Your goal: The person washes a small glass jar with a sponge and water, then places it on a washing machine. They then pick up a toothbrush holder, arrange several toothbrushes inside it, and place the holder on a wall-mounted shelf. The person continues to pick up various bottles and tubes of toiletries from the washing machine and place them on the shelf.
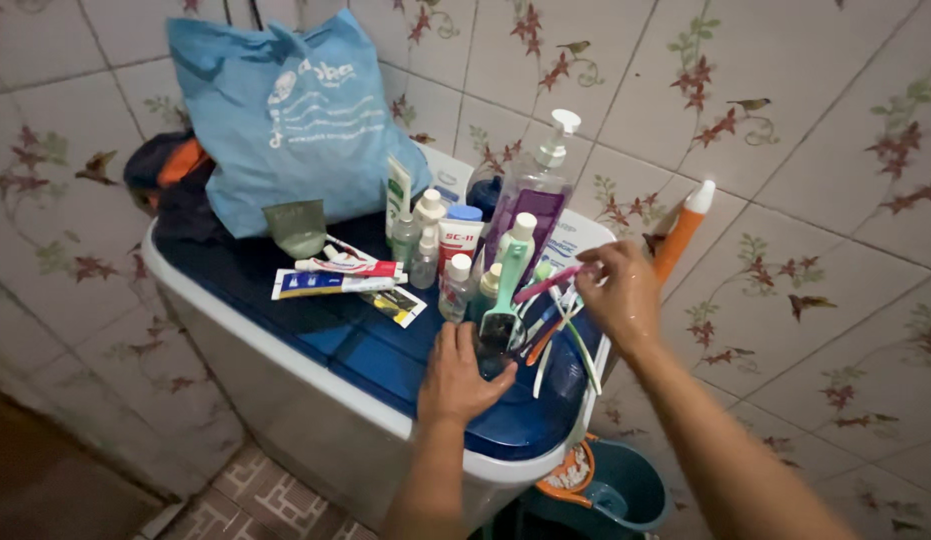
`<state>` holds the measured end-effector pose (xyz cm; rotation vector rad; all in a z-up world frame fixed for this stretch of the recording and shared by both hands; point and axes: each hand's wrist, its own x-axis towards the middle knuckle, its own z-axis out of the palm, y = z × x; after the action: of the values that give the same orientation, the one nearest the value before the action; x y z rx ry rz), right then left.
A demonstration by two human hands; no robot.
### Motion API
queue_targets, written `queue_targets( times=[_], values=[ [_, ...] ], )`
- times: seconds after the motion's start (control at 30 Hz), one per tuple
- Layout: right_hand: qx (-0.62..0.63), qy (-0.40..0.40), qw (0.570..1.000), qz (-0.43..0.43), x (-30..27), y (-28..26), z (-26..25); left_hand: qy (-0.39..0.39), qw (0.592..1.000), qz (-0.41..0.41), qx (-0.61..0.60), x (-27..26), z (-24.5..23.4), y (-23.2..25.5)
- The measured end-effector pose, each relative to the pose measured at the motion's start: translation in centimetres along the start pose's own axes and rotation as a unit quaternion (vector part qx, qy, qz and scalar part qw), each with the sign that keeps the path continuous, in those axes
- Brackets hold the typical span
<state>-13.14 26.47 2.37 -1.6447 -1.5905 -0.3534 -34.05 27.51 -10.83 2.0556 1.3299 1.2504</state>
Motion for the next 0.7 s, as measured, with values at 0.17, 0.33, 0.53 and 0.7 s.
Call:
queue_targets(
  times=[0.17, 0.33, 0.53, 0.7],
  values=[
    [0.015, -0.007, 0.995, -0.101, 0.9, -4.1, -4.8, -0.019, 1.000, -0.013, 0.012, 0.2, -0.1, 0.0],
    [-0.095, -0.081, 0.981, -0.150, -0.2, -7.8, -4.3, 0.029, 0.999, 0.031, -0.012, 0.4, 0.1, -0.3],
    [-0.167, -0.137, 0.948, -0.234, -2.9, -9.0, -0.8, -0.041, 0.999, -0.023, -0.007, 0.4, 0.3, -0.7],
    [-0.133, -0.226, 0.952, -0.156, -3.9, -8.8, 0.5, -0.016, 1.000, 0.004, -0.013, 0.2, 0.5, -1.1]
  ],
)
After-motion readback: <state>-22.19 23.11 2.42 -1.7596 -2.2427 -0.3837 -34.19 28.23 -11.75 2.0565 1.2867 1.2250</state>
